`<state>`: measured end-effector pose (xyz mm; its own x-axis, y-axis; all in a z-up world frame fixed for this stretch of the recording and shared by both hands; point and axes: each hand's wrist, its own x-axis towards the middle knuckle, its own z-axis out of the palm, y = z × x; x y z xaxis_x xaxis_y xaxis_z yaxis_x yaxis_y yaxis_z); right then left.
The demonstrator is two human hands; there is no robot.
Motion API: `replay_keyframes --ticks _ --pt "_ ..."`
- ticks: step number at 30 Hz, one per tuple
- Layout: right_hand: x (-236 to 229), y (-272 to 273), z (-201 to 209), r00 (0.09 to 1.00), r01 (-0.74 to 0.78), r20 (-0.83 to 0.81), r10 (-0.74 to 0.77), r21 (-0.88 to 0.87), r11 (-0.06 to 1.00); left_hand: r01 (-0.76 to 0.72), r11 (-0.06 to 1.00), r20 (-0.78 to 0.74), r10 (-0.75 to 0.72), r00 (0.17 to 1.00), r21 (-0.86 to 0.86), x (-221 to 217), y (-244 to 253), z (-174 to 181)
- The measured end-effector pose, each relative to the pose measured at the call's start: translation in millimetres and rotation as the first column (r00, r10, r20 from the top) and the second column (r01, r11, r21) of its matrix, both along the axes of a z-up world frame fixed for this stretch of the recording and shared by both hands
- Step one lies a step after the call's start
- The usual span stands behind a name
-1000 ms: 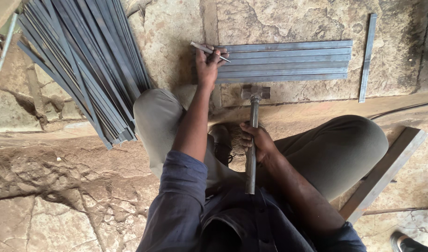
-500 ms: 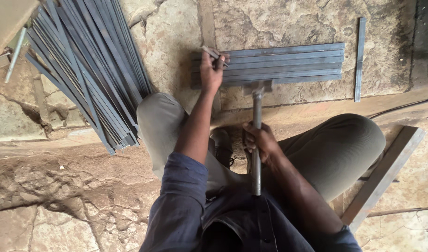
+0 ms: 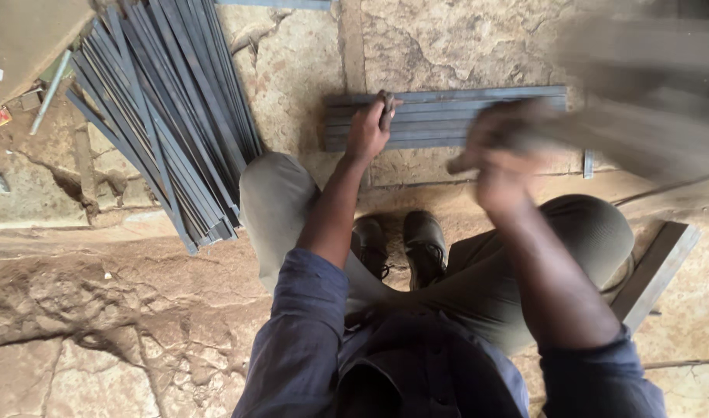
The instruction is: The person sits on the floor and uses a hammer and a metal punch to cut a stack of metal rods. They align the rods, place the punch on the desired cut line, and strike it repeatedly with the hammer to shear the metal. The person then separates the cut pieces and stacks them.
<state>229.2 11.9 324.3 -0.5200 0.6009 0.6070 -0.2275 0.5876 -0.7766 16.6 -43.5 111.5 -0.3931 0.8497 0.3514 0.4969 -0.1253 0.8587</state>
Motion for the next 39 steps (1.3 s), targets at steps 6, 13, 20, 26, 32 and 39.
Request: replay_keyframes --ticks 6,13,20,26,32,39 --pt "-12 -46 -31 0.683 0.429 0.677 0.273 -0.675 0.601 -0.152 0.975 -0.055 0.145 0.988 -0.164 -2 5 -30" --pt "25 -118 -78 0.88 0.403 0.391 0.271 -0.915 0.012 -0.288 0.957 0.671 0.234 0.703 -0.032 -3 2 -79" --pt "9 -124 -112 0.939 0.328 0.287 0.189 -0.91 -0.251 -0.428 0.898 0.878 0.285 0.384 -0.104 -3 -18 -56" --pt "-6 -115 -116 0.927 0.369 0.336 0.169 -0.898 -0.239 -0.344 0.933 0.896 0.24 0.375 -0.105 0 -23 -48" --pt "-9 -116 -118 0.942 0.334 0.314 0.115 -0.899 -0.283 -0.281 0.957 0.889 0.186 0.419 -0.068 1 -19 -61" --pt "-9 -116 -125 0.946 0.325 0.304 0.116 -0.893 -0.311 -0.28 0.956 0.866 0.211 0.453 -0.086 1 -19 -65"
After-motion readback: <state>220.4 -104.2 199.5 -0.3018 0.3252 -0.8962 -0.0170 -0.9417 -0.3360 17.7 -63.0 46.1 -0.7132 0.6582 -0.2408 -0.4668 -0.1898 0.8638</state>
